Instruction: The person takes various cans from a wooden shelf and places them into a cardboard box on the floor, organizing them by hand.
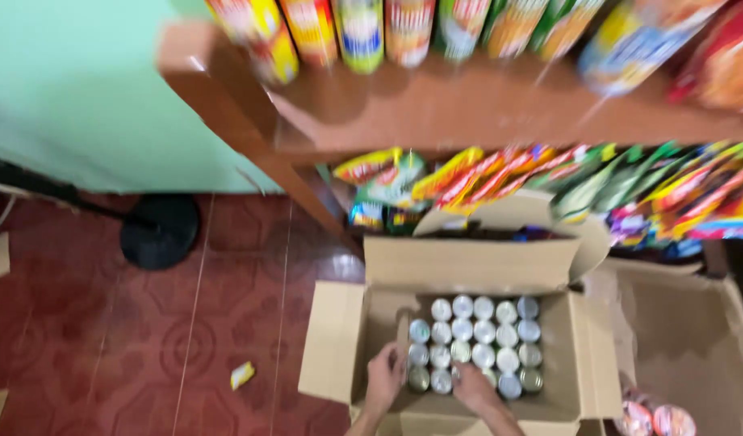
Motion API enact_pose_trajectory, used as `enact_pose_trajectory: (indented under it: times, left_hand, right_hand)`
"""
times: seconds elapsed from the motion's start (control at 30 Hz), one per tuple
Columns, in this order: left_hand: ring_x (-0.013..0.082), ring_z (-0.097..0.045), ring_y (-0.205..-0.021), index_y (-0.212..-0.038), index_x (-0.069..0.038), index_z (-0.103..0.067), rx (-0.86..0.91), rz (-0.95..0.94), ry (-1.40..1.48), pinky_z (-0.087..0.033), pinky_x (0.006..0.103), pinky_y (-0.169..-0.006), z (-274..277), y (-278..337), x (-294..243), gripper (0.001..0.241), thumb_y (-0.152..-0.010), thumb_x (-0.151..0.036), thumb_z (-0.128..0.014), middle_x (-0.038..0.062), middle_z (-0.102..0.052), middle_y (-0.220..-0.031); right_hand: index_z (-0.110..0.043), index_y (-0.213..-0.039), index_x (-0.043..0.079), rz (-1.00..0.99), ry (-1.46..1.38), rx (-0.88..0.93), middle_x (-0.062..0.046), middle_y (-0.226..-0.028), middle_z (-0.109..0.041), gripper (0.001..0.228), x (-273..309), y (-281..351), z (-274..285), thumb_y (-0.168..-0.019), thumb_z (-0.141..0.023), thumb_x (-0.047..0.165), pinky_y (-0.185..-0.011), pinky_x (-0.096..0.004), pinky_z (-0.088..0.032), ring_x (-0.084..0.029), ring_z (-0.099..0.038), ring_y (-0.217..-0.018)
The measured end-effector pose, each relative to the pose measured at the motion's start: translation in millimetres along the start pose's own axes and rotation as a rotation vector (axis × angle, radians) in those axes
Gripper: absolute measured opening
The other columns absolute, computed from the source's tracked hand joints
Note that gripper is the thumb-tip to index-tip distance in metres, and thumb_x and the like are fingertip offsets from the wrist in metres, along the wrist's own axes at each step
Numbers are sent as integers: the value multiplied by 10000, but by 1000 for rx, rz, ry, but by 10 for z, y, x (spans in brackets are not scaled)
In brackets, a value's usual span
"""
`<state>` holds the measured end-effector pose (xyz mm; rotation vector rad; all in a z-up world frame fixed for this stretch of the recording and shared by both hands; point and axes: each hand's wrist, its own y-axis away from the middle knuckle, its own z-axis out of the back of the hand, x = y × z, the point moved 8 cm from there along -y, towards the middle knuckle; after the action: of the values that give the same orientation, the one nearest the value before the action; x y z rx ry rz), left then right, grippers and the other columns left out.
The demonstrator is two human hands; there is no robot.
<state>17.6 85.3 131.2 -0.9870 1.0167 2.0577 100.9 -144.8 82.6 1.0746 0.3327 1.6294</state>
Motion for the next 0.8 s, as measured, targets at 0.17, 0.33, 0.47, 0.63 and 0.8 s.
enact_pose_trajectory:
  times: [0.17,0.33,0.47,0.63,0.8]
  left_hand:
    - [164,-700,-631,-1184,-83,-707,-47,50,166,-605,339,-606,145,-128,45,282,-920,1,-651,105,-760,-816]
    - [158,-749,-696,-1245,-109,-705,-40,27,277,-632,349,-606,182,-476,-359,469,-899,117,-484,88,-784,-997]
    - [168,-748,-962,-1262,-88,-684,16,-207,356,-636,321,-777,432,-451,-1530,566,-812,200,-494,96,-759,-1132]
    - [190,-758,-1065,-1250,-77,-676,110,-337,467,-619,294,-876,669,-493,-2600,609,-828,237,-368,80,-702,-1206]
    - [190,-729,-1119,-1230,-74,-686,141,-480,463,-604,301,-889,858,-564,-3460,602,-798,241,-409,78,-684,-1222]
  right_hand:
    - [-638,-1335,147,151,3,-40,-185,-1257,-688,463,452,-50,215,-874,-644,180,-1050,-421,-511,-342,-650,-1204]
    - [-654,-1300,97,433,-38,-164,-179,-1282,-677,468,1087,-209,643,-833,-689,111,-1067,-411,-486,-349,-630,-1226]
    - [-669,-1282,70,520,-91,-273,-182,-1234,-700,412,1981,351,1477,-872,-677,120,-1018,-408,-515,-360,-656,-1176]
    - [-655,-1238,22,588,-228,-389,-178,-1187,-722,362,2744,947,2346,-881,-646,79,-938,-379,-571,-339,-710,-1090]
    - [-661,-1276,41,584,-414,-484,-118,-1153,-763,387,2823,1022,2937,-893,-660,98,-876,-337,-604,-222,-763,-1026]
